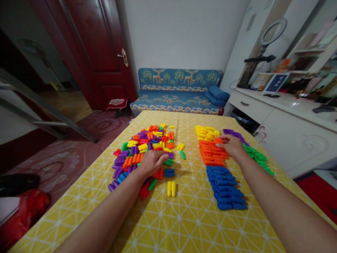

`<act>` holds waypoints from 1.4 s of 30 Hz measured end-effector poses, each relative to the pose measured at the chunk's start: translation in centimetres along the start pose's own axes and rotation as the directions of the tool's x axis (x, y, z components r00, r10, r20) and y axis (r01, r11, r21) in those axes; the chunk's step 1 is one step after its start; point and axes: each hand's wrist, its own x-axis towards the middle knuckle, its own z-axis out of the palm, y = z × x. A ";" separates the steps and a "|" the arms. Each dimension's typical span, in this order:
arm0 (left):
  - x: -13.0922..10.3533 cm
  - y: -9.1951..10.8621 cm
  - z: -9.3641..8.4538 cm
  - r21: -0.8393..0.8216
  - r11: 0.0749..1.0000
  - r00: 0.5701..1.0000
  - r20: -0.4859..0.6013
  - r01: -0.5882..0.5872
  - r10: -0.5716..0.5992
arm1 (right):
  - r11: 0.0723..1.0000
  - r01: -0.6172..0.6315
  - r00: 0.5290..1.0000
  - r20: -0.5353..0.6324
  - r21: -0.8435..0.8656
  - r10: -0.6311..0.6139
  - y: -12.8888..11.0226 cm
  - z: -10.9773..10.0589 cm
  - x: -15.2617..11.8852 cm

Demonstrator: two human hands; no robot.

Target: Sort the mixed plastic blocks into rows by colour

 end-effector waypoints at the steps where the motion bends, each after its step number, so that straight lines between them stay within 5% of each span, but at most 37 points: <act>1: 0.0 0.0 0.0 -0.008 1.000 1.000 -0.002 0.002 -0.002 | 0.999 -0.009 0.999 0.033 0.042 0.007 0.2 0.2 0.2; 19: 0.0 0.0 0.0 -0.009 1.000 1.000 -0.019 -0.005 0.005 | 0.996 0.086 0.967 0.239 0.023 -0.089 -2.6 2.8 -0.8; 28: 0.0 -0.1 0.2 -0.015 1.000 0.999 -0.032 0.004 -0.004 | 0.987 0.155 0.937 0.324 -0.041 -0.134 -1.8 3.5 -0.1; 34: 0.1 -0.2 0.2 -0.016 1.000 0.999 -0.035 -0.010 0.009 | 0.976 0.186 0.951 0.269 -0.110 -0.151 -2.1 3.3 -0.2; 39: 0.1 -0.3 0.3 0.015 0.999 0.997 -0.073 0.034 -0.033 | 0.952 0.304 0.949 0.080 0.019 -0.305 -5.1 4.8 -4.3; 42: 0.2 -0.3 0.4 0.038 0.994 0.985 -0.147 0.101 -0.095 | 0.920 0.386 0.900 0.190 0.071 -0.392 -6.7 7.5 -9.3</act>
